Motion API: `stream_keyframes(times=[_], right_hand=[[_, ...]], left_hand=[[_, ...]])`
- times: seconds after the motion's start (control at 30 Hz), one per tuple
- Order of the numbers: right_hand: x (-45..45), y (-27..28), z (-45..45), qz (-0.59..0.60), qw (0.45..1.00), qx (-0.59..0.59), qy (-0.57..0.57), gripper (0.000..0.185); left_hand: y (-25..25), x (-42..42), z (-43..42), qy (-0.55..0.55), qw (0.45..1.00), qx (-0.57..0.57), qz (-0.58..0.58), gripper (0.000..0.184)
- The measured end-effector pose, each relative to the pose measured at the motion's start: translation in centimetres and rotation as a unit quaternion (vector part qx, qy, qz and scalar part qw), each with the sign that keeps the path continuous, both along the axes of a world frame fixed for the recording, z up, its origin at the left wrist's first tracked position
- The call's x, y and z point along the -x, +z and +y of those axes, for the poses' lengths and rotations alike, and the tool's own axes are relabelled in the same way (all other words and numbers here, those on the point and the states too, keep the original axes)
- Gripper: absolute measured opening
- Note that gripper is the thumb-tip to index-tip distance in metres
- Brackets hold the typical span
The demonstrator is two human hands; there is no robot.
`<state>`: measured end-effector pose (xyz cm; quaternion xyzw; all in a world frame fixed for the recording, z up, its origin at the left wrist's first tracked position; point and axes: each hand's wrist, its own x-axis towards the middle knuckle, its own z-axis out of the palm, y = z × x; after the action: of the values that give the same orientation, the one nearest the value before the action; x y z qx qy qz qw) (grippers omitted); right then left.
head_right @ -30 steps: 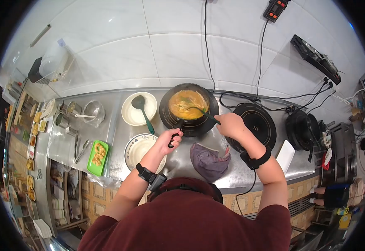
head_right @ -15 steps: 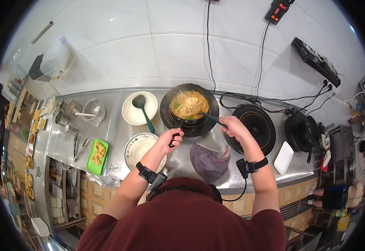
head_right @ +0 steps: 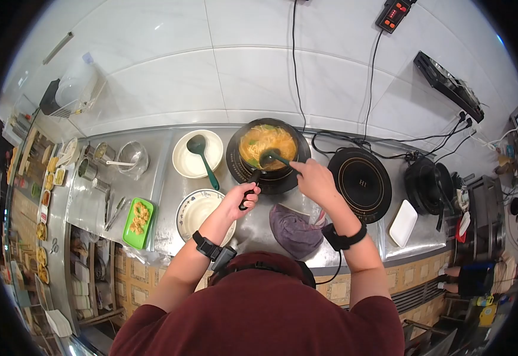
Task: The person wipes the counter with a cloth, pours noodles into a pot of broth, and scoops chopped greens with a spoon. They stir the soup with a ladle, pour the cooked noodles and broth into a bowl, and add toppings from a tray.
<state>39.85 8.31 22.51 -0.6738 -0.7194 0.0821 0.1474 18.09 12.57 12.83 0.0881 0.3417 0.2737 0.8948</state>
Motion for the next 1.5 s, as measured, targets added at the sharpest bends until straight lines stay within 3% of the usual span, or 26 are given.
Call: stream_keyframes(times=[0.3,0.67,0.87,1.1,1.33,1.5], right_hand=[[0.2,-6.0,1.5,0.08,0.993,-0.079,-0.025,0.037],[-2.3,-0.6,-5.0,0.059,0.997,-0.032,-0.023,0.037],[-0.4,-3.1,-2.4,0.067,0.997,-0.028,0.026,0.039],[0.8,-7.4,2.2,-0.064,0.996,-0.058,-0.016,0.045],[-2.0,-5.2,0.4,-0.071,0.989,-0.121,-0.046,0.039],[-1.1,-2.5,-2.0,-0.044,0.994,-0.092,-0.034,0.038]], left_hand=[[-0.2,-0.1,-0.1,0.002,1.0,0.002,0.007,0.009],[-0.1,0.0,0.1,0.001,1.0,0.007,0.0,0.009],[-0.4,0.0,0.1,-0.006,1.0,0.005,-0.01,0.008],[-0.2,-0.1,-0.1,0.003,1.0,0.001,0.012,0.008],[0.1,0.0,-0.1,0.004,1.0,-0.001,0.02,0.01],[-0.1,0.0,-0.1,0.0,1.0,-0.004,0.011,0.01]])
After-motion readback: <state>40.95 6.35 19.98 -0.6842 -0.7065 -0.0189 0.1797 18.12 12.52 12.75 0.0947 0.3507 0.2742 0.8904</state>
